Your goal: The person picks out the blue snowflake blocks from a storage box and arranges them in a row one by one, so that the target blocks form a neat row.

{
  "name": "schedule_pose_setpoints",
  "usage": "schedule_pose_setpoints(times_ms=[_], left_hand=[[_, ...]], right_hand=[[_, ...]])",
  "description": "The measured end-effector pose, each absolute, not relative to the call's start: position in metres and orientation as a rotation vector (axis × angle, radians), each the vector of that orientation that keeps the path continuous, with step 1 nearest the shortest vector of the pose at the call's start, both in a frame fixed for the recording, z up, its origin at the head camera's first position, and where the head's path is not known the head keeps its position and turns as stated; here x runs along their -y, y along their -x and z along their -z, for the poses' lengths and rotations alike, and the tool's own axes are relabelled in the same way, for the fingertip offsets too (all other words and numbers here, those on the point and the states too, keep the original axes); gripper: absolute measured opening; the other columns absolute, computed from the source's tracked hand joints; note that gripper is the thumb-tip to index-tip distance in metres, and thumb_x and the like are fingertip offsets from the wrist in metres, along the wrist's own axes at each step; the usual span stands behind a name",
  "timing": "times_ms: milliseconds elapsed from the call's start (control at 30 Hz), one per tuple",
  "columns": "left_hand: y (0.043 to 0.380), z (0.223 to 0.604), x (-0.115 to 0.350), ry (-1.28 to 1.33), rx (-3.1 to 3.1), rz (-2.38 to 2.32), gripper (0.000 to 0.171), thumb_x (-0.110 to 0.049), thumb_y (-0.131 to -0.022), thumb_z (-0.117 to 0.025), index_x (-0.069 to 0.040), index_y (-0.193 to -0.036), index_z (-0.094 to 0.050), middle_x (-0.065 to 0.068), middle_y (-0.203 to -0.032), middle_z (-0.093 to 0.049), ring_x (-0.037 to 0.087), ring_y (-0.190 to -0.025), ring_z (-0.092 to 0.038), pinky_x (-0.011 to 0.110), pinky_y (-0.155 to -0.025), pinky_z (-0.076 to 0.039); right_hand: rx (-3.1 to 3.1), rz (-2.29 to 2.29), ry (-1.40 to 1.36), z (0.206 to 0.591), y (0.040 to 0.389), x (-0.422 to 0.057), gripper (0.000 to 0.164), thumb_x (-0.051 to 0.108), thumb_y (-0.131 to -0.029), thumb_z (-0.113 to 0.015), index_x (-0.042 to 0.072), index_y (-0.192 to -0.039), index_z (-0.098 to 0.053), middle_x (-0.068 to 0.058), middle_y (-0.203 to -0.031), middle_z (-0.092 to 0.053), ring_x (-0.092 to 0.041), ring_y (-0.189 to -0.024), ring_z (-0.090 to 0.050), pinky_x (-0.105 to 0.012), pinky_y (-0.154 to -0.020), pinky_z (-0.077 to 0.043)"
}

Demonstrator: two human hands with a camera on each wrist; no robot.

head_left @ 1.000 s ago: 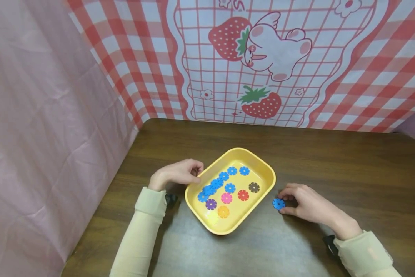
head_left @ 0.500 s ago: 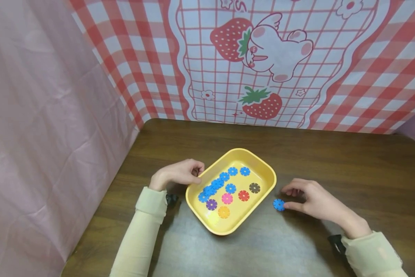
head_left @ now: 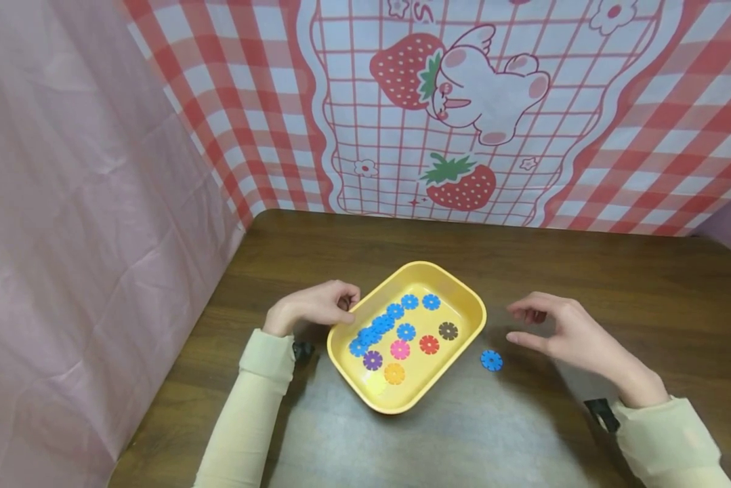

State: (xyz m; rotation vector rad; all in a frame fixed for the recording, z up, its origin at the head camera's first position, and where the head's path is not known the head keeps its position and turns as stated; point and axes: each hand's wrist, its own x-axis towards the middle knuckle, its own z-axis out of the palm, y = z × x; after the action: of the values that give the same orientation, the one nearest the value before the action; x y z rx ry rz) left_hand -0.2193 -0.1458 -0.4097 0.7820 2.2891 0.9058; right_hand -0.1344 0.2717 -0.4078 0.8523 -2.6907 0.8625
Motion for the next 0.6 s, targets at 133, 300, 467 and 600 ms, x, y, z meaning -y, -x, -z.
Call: schedule_pose_setpoints(times_ms=[133, 300, 467, 600], left_hand=[[0.219, 0.409, 0.146, -0.773, -2.29, -0.905, 0.015, -0.006, -0.084, -0.07, -0.01, -0.082, -0.055, 0.001, -0.072, -0.049, 0.015, -0.066, -0.048, 0.027, -0.062, -0.039], [0.22, 0.41, 0.147, -0.78, -2.282, -0.918, 0.014, -0.005, -0.084, -0.07, -0.009, -0.083, -0.056, 0.001, -0.071, -0.049, 0.014, -0.064, -0.047, 0.026, -0.061, -0.038], [0.221, 0.411, 0.147, -0.799, -2.264, -0.951, 0.012, -0.005, -0.083, -0.069, -0.008, -0.087, -0.058, 0.001, -0.072, -0.051, 0.013, -0.064, -0.047, 0.026, -0.06, -0.038], [0.222, 0.412, 0.148, -0.778, -2.241, -0.991, 0.013, -0.006, -0.083, -0.069, -0.007, -0.092, -0.06, 0.003, -0.077, -0.055, 0.015, -0.068, -0.051, 0.027, -0.062, -0.042]], right_hand=[[2.678, -0.855, -0.864, 0.399, 0.142, -0.265, 0.04, 0.011, -0.071, -0.089, 0.011, -0.106, -0.071, 0.008, -0.095, -0.067, -0.01, -0.081, -0.06, -0.023, -0.071, -0.05], [2.694, -0.855, -0.877, 0.39, 0.152, -0.25, 0.038, 0.011, -0.073, -0.088, 0.011, -0.107, -0.071, 0.007, -0.097, -0.067, -0.012, -0.085, -0.061, -0.026, -0.074, -0.051], [2.714, -0.923, -0.908, 0.387, 0.163, -0.233, 0.037, 0.01, -0.075, -0.087, 0.008, -0.109, -0.071, 0.002, -0.1, -0.069, -0.016, -0.088, -0.062, -0.029, -0.077, -0.053], [2.668, -0.975, -0.987, 0.389, 0.172, -0.22, 0.036, 0.006, -0.074, -0.087, 0.006, -0.106, -0.072, -0.001, -0.097, -0.069, -0.018, -0.085, -0.062, -0.03, -0.076, -0.052]])
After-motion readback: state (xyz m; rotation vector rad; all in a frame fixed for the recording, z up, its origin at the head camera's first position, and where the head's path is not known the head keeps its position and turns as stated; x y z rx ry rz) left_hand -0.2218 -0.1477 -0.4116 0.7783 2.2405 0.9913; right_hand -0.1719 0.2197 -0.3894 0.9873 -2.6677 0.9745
